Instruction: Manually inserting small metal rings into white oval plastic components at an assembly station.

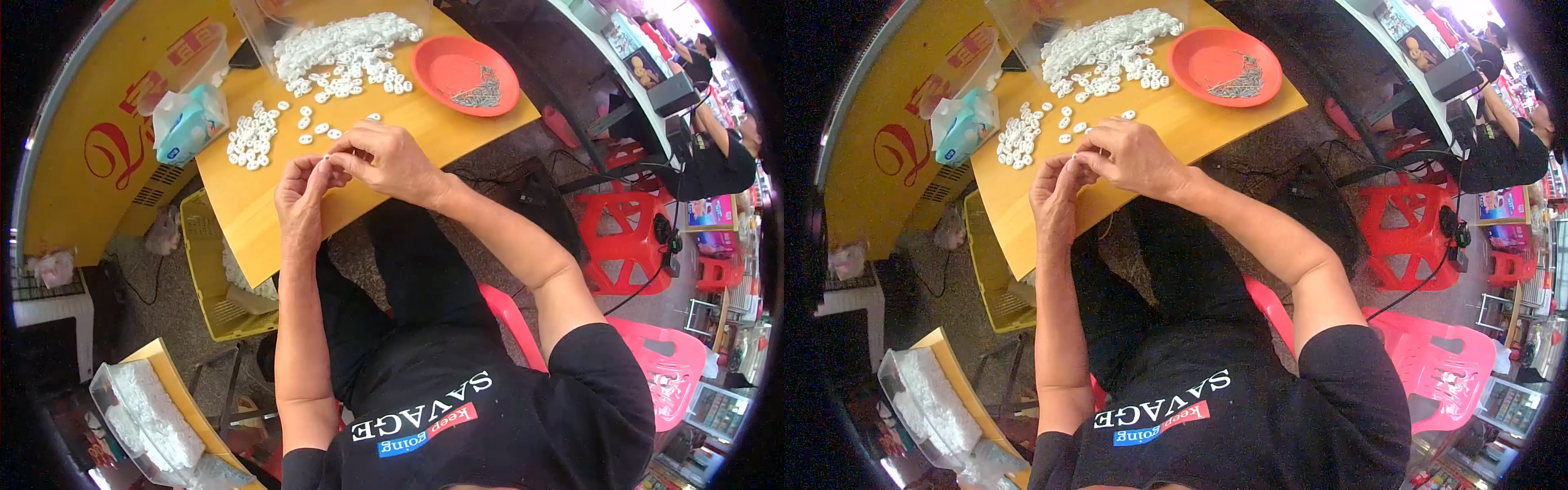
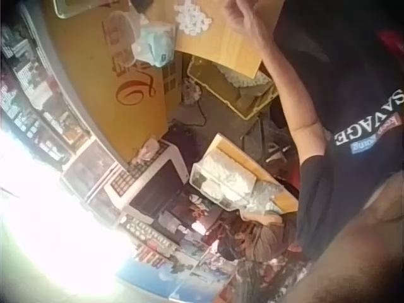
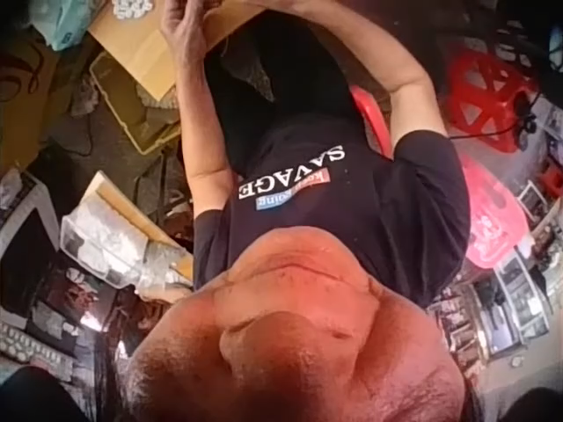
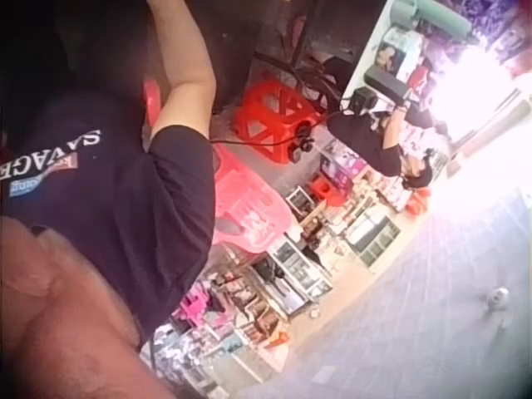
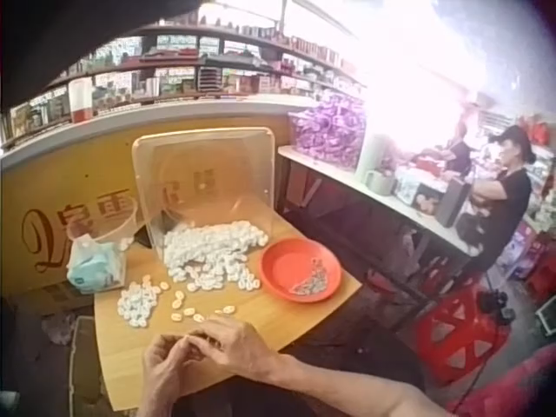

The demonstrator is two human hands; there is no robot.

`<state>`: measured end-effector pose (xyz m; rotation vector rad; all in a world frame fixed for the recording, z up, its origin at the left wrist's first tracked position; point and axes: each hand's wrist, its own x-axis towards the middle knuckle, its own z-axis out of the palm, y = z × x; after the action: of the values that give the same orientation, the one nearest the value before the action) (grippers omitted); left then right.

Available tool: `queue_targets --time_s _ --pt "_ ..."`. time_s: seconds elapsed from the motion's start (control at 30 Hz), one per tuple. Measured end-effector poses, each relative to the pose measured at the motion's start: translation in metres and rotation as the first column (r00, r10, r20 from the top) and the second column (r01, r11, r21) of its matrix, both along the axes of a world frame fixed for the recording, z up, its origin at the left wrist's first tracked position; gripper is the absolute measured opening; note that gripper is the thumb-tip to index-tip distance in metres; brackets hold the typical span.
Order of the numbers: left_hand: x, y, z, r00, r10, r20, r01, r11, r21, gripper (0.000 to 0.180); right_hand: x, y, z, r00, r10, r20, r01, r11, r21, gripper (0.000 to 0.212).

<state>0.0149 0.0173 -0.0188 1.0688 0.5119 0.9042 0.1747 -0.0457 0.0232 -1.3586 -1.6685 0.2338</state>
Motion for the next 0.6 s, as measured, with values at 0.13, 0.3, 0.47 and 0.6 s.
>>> queue_targets --time_s 0.13,0.3,0.47,0.6 --pt "-0.006 -0.002 0.0 1.0 0.006 -0.013 -0.007 0.999 -0.047 0.012 0.052 -0.005 0.015 0.979 -0.149 0.141 0.146 0.989 0.034 0.013" --pt "-0.002 -0.001 0.0 0.999 0.011 0.041 -0.008 0.998 -0.068 0.009 0.181 -0.008 0.008 0.833 -0.335 0.441 0.436 0.887 -0.151 0.022" --pt "-0.006 0.002 -0.003 0.998 0.019 0.051 -0.015 0.996 -0.089 0.01 0.2 -0.01 0.016 0.751 -0.35 0.559 0.575 0.764 -0.295 0.022" --pt "-0.004 -0.001 0.0 0.999 0.027 0.041 -0.023 0.996 -0.091 0.012 0.198 -0.005 0.009 0.817 -0.192 0.544 0.434 0.826 -0.359 0.021"
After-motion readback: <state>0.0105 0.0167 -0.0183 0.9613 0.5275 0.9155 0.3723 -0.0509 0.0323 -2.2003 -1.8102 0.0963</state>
